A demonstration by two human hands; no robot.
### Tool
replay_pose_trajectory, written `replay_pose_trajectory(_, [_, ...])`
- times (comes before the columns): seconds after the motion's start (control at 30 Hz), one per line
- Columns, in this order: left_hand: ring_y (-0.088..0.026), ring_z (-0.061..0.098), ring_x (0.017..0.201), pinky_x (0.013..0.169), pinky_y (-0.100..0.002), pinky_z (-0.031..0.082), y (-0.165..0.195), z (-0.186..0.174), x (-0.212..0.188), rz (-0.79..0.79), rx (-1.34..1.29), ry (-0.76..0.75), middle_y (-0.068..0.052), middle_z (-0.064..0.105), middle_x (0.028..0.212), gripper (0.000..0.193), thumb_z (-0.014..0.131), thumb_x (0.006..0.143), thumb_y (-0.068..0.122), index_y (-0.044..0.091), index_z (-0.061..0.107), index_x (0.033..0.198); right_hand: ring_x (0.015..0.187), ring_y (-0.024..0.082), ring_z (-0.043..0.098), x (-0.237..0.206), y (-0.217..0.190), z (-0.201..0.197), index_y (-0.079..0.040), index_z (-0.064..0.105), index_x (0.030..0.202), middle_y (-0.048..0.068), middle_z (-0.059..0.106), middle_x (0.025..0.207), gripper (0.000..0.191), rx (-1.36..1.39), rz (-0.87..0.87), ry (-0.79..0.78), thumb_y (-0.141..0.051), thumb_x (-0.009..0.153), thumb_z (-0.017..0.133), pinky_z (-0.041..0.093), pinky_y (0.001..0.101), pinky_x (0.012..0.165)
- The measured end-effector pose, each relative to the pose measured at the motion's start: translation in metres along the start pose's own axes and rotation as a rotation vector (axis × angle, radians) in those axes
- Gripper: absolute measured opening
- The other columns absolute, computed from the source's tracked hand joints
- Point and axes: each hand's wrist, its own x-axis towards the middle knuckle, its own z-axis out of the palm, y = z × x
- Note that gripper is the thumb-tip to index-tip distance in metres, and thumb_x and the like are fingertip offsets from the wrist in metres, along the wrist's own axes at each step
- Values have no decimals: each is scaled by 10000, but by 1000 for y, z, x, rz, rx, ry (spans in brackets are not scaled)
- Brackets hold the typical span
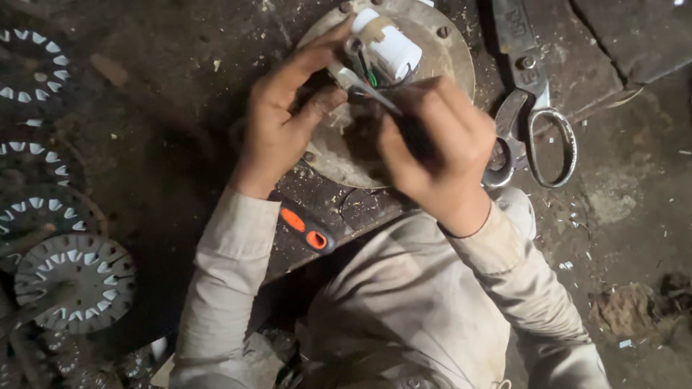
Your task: The person sits on the floor and repairs a ceiling fan motor by wrapping electrical tape around the wires, cutting the tape with scissors, and tightening connections with a screwdriver. The person handles the motor, wires, tape, scissors, and screwdriver throughout the process.
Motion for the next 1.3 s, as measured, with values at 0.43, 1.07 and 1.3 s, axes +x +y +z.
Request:
replay_pose_trajectory(0.43, [-177,601,1381,1197,-313,503,-5,-3,-8,-169,-241,103,-100,603,1500,375,778,1086,-22,-9,595,1413,773,253,651,-1,-7,9,9,663,1179,106,648,1011,318,-176,-146,-14,-67,905,805,486,353,658])
replay_pose_trajectory(1.07, [-172,646,1135,1036,-299,518,30,29,9,160,197,209,-102,647,1292,337,933,955,-1,1,621,1082,781,183,600,-42,-76,-31,-31,625,1338,123,601,966,314,-134,346,-56,65,1039,620,481,272,719])
replay_pose_trajectory(1.3, [-156,680,1099,1033,-296,527,23,33,6,131,175,247,-62,727,1127,287,902,977,52,16,649,1108,767,232,599,-41,-63,-17,-39,646,1343,139,570,926,314,-233,215,5,74,1051,626,482,302,705])
